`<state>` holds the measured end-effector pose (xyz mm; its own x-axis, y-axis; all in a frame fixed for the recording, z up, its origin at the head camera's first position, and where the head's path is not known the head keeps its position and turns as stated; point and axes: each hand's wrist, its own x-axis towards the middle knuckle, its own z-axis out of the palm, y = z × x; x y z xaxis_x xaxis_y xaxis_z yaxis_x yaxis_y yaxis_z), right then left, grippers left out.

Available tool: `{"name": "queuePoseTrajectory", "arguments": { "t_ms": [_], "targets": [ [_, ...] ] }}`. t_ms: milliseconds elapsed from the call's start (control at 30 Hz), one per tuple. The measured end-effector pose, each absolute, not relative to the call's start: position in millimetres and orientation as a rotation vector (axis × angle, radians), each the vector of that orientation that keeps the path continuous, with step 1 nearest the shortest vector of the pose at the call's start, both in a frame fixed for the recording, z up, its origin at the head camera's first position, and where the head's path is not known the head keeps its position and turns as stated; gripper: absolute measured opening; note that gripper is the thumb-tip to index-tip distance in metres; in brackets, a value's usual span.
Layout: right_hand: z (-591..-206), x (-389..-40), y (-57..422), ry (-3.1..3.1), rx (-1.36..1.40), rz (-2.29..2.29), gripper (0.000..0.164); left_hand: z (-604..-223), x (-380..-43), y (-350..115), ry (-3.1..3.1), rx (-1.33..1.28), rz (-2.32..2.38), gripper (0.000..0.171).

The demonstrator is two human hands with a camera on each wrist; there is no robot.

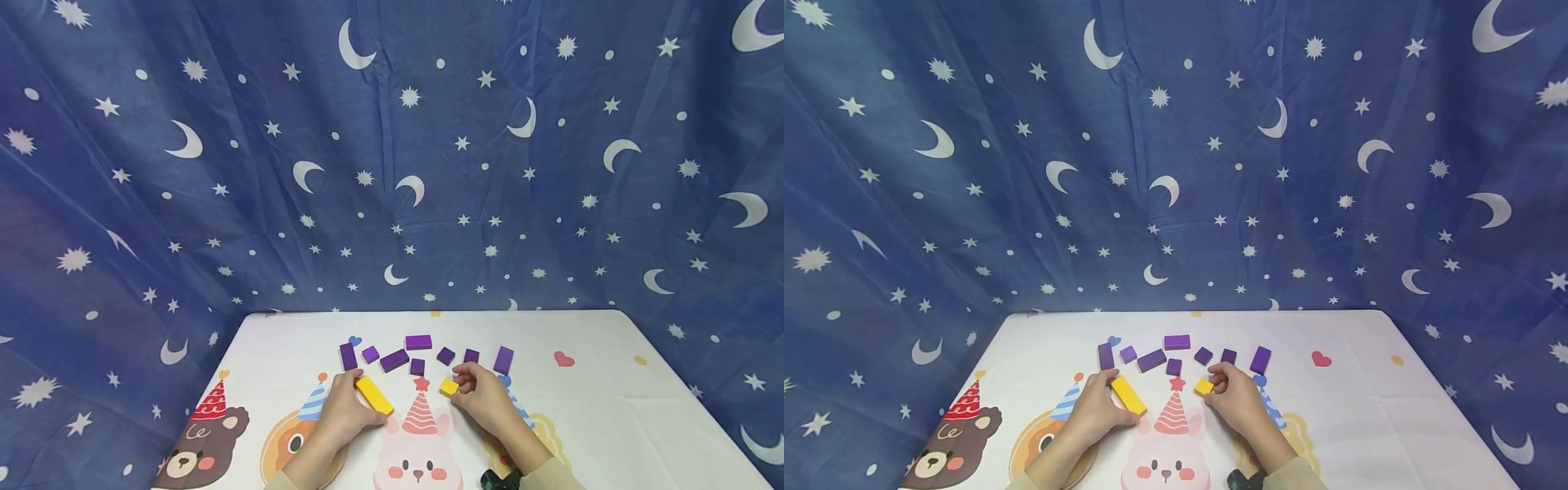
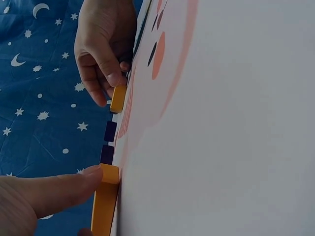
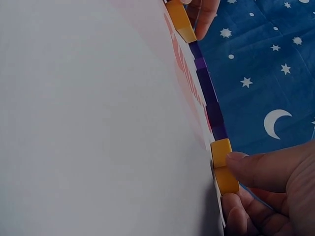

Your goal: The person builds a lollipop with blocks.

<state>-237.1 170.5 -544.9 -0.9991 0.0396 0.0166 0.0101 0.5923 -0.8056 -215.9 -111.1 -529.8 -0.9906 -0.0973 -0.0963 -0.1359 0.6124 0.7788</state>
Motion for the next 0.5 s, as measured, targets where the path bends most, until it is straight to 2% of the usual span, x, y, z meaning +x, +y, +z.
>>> {"name": "queuePoseTrajectory", "arguments": {
  "t_ms": [333,500],
  "targets": [
    [-544.5,-237.9,169.5,-2.772,-0.045,1.413,0.047,-528.9,-215.3,-112.0,2.781,-0.196,1.322,0.101],
    [-545.3,-237.8,169.8,-2.776,-0.056,1.416,0.046,-527.9,-214.5,-113.5,2.76,-0.185,1.324,0.103]
  ]
}}
